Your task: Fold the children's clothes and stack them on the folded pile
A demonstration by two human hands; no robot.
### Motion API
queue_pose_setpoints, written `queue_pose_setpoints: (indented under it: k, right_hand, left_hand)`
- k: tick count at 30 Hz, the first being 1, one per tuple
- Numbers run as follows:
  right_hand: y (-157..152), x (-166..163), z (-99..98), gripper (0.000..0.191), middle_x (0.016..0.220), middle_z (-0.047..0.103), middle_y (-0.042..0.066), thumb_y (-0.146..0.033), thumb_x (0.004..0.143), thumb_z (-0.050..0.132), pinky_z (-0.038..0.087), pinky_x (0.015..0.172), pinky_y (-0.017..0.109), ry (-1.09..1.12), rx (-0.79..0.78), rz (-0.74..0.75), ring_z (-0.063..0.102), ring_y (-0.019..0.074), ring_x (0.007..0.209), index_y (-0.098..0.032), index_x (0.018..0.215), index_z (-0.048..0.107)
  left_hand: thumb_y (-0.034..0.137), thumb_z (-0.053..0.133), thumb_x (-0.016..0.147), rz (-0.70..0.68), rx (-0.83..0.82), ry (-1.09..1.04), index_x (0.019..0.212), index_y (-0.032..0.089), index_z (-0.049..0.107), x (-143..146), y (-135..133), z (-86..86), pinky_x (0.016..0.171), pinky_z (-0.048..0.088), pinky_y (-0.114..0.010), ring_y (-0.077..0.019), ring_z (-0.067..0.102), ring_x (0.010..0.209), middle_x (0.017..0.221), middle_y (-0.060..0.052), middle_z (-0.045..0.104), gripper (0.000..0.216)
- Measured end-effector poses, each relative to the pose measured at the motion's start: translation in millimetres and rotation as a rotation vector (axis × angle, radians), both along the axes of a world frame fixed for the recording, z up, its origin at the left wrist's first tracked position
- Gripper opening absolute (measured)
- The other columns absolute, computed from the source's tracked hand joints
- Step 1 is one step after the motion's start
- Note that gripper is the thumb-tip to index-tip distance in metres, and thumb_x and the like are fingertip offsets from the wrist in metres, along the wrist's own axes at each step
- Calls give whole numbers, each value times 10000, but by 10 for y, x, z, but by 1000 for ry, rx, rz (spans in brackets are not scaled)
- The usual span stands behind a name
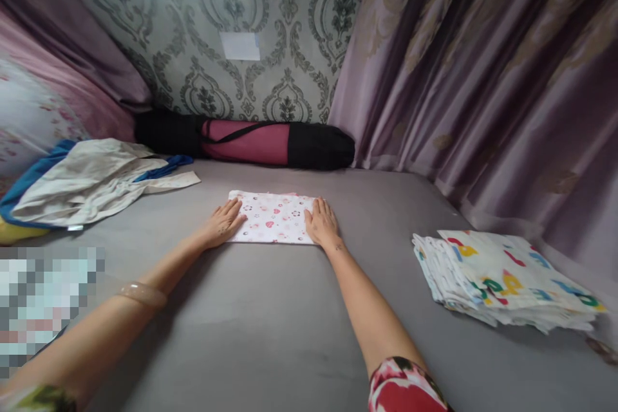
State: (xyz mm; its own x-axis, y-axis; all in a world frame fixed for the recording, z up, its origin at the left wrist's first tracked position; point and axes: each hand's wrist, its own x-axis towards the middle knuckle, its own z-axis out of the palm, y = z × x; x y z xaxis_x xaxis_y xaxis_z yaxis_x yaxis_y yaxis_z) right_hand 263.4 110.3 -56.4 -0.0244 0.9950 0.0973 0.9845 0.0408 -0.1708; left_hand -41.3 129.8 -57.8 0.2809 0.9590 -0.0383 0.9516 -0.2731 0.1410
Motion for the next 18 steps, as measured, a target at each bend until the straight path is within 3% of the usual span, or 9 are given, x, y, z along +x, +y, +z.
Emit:
queue_pose_setpoints:
  k: [4, 8, 11, 15, 18]
  right_hand:
    - [-54, -106, 63, 598, 1560, 249, 178, -398, 988, 264, 106, 1155, 458, -45, 36, -49, 206, 286, 1437, -57, 1475, 323]
    - [-175, -380, 82, 588, 1581, 188, 169, -401, 989, 284, 45, 1153, 493, -47, 101, -1, 142, 294, 1454, -102, 1495, 299]
    - [-257, -550, 58, 574, 1587, 189, 138, -418, 999, 243, 43, 1153, 496, -9, 65, 65, 135, 278, 1458, -141, 1498, 305]
    - [-285, -591, 57, 570, 1572, 240, 135, -428, 1001, 223, 42, 1147, 521, 15, -28, 71, 146, 283, 1456, -157, 1492, 324]
    - [-232, -535, 111, 568, 1556, 276, 152, -430, 996, 245, 64, 1142, 533, 21, -51, 95, 192, 293, 1442, -148, 1477, 354]
  left_hand:
    - [450, 204, 975, 13, 70, 43, 1467, 88, 312, 174, -136, 89, 1162, 123, -517, -286, 159, 1464, 1572, -172, 221, 620]
    - [465, 203, 982, -140, 168, 17, 1465, 105, 334, 557, -372, 91, 1184, 95, -456, -251, 157, 1468, 1570, -156, 239, 617]
    - [474, 193, 983, -228, 155, 10, 1482, 105, 309, 761, -482, 17, 1186, 99, -449, -253, 156, 1467, 1571, -142, 242, 631]
    - [482, 195, 983, -261, 128, 22, 1485, 120, 303, 791, -478, -31, 1171, 129, -466, -269, 171, 1463, 1561, -144, 271, 628]
    - [492, 222, 982, -300, 144, 9, 1417, 161, 416, 753, -366, 64, 1145, 190, -457, -270, 331, 1399, 1486, -144, 418, 579]
